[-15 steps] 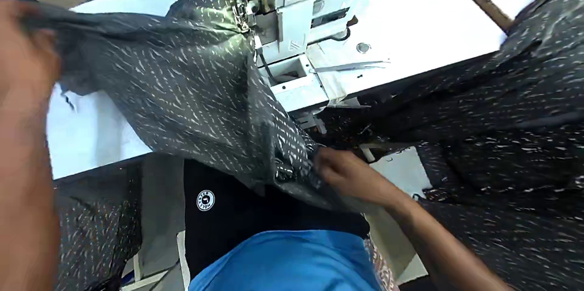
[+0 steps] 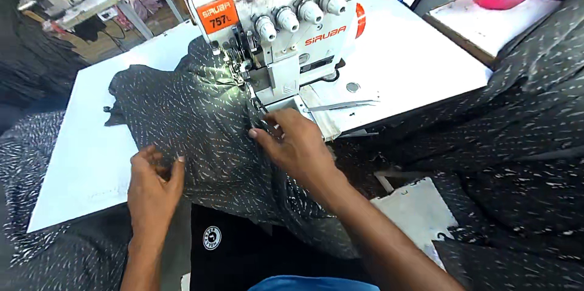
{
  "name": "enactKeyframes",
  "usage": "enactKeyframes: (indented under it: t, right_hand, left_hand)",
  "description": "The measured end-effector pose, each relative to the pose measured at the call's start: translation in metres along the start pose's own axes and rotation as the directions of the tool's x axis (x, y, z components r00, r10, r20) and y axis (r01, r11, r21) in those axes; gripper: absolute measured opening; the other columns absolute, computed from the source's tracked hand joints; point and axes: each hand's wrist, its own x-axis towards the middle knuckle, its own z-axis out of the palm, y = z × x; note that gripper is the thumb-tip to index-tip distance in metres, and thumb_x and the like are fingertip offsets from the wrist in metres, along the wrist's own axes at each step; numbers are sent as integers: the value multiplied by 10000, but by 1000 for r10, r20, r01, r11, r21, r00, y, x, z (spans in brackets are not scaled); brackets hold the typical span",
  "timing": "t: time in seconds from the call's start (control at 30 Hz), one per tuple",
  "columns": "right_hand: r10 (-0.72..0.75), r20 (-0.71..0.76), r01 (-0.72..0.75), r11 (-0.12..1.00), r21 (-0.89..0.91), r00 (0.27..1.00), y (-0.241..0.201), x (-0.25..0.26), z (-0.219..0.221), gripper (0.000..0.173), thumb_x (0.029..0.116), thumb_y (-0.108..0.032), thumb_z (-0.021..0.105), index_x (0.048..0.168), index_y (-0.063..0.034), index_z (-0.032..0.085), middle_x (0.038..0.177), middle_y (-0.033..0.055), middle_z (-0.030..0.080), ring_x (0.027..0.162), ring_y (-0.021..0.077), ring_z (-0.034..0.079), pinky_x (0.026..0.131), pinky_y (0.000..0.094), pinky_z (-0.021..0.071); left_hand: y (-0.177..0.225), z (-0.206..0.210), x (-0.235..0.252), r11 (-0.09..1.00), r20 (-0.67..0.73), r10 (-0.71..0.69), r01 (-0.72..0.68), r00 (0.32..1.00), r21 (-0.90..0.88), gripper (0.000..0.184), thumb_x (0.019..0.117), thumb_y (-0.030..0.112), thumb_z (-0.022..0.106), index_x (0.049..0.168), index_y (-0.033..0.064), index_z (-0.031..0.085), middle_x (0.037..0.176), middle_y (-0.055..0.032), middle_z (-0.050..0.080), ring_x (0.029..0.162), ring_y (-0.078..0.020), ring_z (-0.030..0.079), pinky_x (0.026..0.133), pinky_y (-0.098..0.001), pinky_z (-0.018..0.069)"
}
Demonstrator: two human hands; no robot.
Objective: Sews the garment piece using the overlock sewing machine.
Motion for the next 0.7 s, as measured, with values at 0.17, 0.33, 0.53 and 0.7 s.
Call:
enactKeyframes:
  t: [0.17,0.33,0.53,0.7]
  right_hand:
    - [10,161,-65,936,345,987,-2,22,-3,277,955,-362,716,876,-101,672,770,9,612,665,126,595,597,329,517]
    - [9,227,-144,799,584,974,-3,18,-6,160,995,-263,689,1000,-103,693,689,-19,634,560,84,574,513,260,489]
    - [17,120,-62,920,388,993,14,25,6,188,966,-310,686,949,-148,779,1211,59,669,1091,146,643,900,369,554]
    - [-10,224,-139,759,636,974,9,26,-5,159,982,-221,701,935,-88,772,809,-8,712,676,73,634,602,256,533]
  left_hand:
    - [-25,6,1,969,89,141,-156,986,191,396,942,403,580,1039,42,710,926,-127,677,731,-296,650,624,-542,536]
    - [-33,4,3,966,-13,225,-221,974,133,283,909,306,569,839,81,726,780,-35,627,614,-136,564,538,-354,474]
    - [-35,-3,3,980,-141,196,-200,970,-17,205,887,198,601,814,41,710,848,-65,655,705,-68,599,569,-218,478]
    - [-40,-12,8,982,-176,127,-149,976,-120,185,886,179,610,821,24,687,849,-50,630,686,-35,576,556,-176,467]
